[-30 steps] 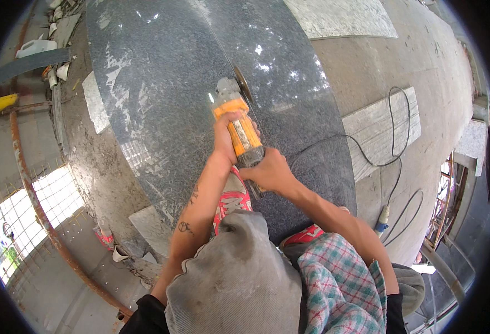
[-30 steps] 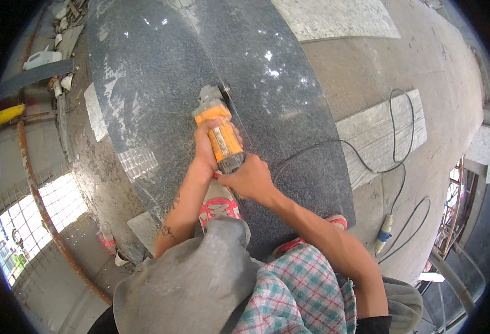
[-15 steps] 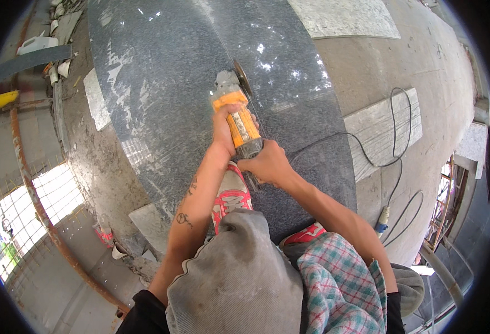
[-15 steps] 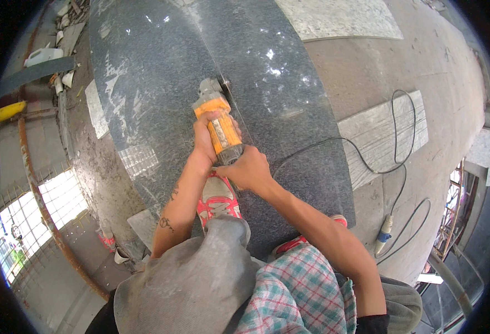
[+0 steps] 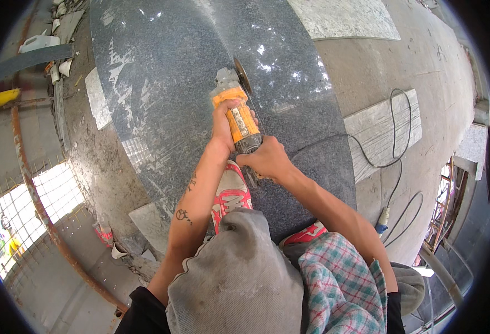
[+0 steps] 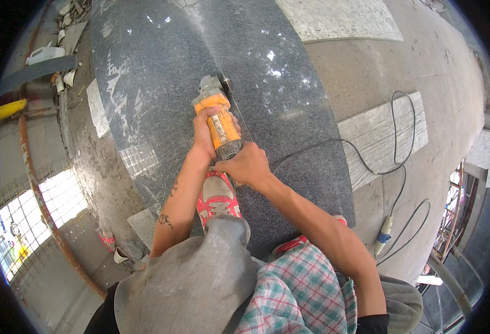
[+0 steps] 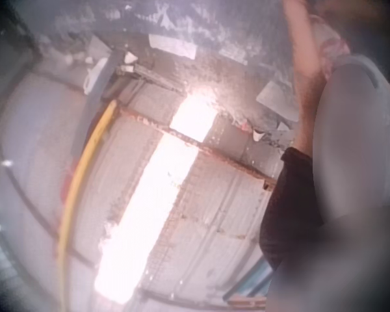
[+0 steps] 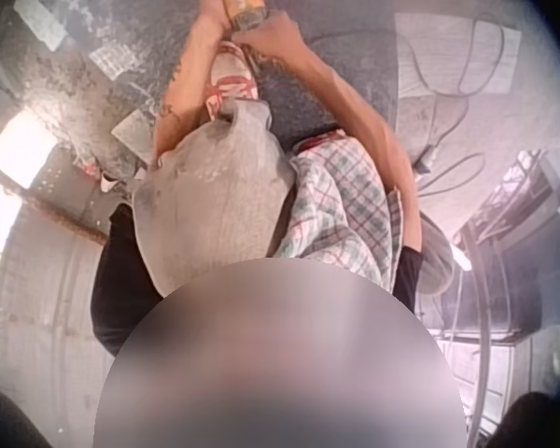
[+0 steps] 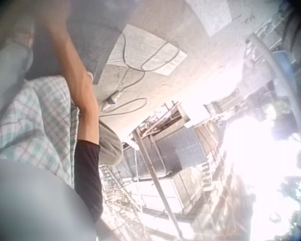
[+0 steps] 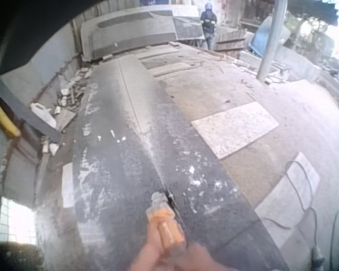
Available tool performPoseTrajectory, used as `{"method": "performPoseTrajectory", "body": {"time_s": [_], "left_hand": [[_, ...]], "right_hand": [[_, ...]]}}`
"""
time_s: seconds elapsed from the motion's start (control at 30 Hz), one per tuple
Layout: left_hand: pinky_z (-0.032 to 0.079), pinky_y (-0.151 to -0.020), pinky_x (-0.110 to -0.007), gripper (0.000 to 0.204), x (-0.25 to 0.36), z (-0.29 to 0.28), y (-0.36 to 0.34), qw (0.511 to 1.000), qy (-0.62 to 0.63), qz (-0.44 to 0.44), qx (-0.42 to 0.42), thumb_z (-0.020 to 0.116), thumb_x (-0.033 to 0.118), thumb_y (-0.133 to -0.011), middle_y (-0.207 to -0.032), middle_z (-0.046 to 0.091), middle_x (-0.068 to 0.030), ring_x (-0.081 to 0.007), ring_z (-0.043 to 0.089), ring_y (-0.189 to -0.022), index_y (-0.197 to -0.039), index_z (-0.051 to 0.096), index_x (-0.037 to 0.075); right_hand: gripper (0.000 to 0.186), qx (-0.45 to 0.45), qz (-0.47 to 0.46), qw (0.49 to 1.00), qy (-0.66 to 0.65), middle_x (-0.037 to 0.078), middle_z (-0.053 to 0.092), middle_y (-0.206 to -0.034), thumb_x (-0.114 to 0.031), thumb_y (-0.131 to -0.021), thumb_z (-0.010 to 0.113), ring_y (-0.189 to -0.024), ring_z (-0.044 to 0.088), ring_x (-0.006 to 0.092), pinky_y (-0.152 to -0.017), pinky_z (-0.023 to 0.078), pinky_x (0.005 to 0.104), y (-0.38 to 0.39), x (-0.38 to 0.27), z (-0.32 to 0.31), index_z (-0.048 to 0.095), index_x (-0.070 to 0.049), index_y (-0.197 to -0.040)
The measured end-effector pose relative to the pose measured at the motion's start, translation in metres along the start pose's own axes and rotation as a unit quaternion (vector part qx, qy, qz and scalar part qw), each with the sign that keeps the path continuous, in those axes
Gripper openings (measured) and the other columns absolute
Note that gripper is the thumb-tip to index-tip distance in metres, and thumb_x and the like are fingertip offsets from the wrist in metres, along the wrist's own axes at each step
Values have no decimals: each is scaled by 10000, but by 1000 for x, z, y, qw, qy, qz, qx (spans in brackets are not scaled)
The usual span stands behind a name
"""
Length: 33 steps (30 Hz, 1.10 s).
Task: The person uses an angle grinder to smooth the surface of a large dark stone slab. The person holds the tool with both hands and moves it along the slab's surface, generating dust. The person occasionally repositions the power cord to avoid interference.
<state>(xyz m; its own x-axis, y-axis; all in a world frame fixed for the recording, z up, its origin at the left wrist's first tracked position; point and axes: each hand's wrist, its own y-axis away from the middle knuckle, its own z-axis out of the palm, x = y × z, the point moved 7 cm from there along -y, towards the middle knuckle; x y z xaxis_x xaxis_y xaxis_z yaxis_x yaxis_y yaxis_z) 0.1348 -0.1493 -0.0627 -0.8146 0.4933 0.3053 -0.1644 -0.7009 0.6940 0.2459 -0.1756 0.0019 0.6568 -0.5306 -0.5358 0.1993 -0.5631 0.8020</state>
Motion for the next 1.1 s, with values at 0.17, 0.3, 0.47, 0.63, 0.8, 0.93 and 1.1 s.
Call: {"method": "performPoseTrajectory", "body": {"time_s": [0.17,0.3,0.47,0.63,0.8,0.93,1.1], "left_hand": [[542,-608,-422,434,-23,-4,12,1000,12,-19,16,589,316,-746,-787,579,-134,-270,615,-664,-1066,503,35],[538,-612,-425,430,-31,0,21,1000,-2,-9,25,600,322,-734,-787,577,-134,-270,611,-664,-1050,513,44],[551,-596,-407,453,-16,1,14,1000,-1,-2,13,588,313,-747,-775,578,-134,-263,624,-652,-1076,497,15],[539,-617,-423,458,-21,-8,9,1000,-3,-19,24,588,331,-742,-797,576,-142,-274,612,-679,-1088,509,41],[549,-596,-413,451,-35,-4,23,1000,-7,4,20,594,308,-744,-792,581,-145,-269,626,-665,-1078,506,17],[552,-586,-406,448,-24,0,21,1000,-3,1,30,596,298,-745,-785,584,-145,-268,633,-660,-1073,502,8],[543,-614,-426,450,-19,-7,9,1000,4,-10,19,582,320,-751,-814,579,-142,-277,617,-689,-1099,506,46]], "right_hand": [[505,10,-24,1000,14,175,683,-798,-297,-575,773,-729,686,247,-675,537,356,10,20,4,659,72,-902],[479,5,-32,999,13,153,683,-795,-271,-580,774,-708,681,222,-665,532,351,17,31,7,663,52,-915],[512,-6,6,1000,4,202,690,-838,-340,-580,773,-795,695,304,-746,541,377,17,6,-1,661,62,-878],[516,-1,5,1000,8,210,685,-816,-344,-577,775,-802,693,318,-750,541,387,13,16,2,656,65,-866],[535,18,-23,999,25,179,682,-778,-301,-561,784,-687,688,261,-656,543,359,25,31,3,644,78,-911],[535,-5,-28,999,15,216,686,-822,-345,-589,759,-812,692,326,-752,542,392,20,18,1,647,65,-913],[535,8,-18,1000,3,212,687,-826,-354,-596,764,-821,690,331,-759,540,399,12,13,1,650,57,-918]]}}
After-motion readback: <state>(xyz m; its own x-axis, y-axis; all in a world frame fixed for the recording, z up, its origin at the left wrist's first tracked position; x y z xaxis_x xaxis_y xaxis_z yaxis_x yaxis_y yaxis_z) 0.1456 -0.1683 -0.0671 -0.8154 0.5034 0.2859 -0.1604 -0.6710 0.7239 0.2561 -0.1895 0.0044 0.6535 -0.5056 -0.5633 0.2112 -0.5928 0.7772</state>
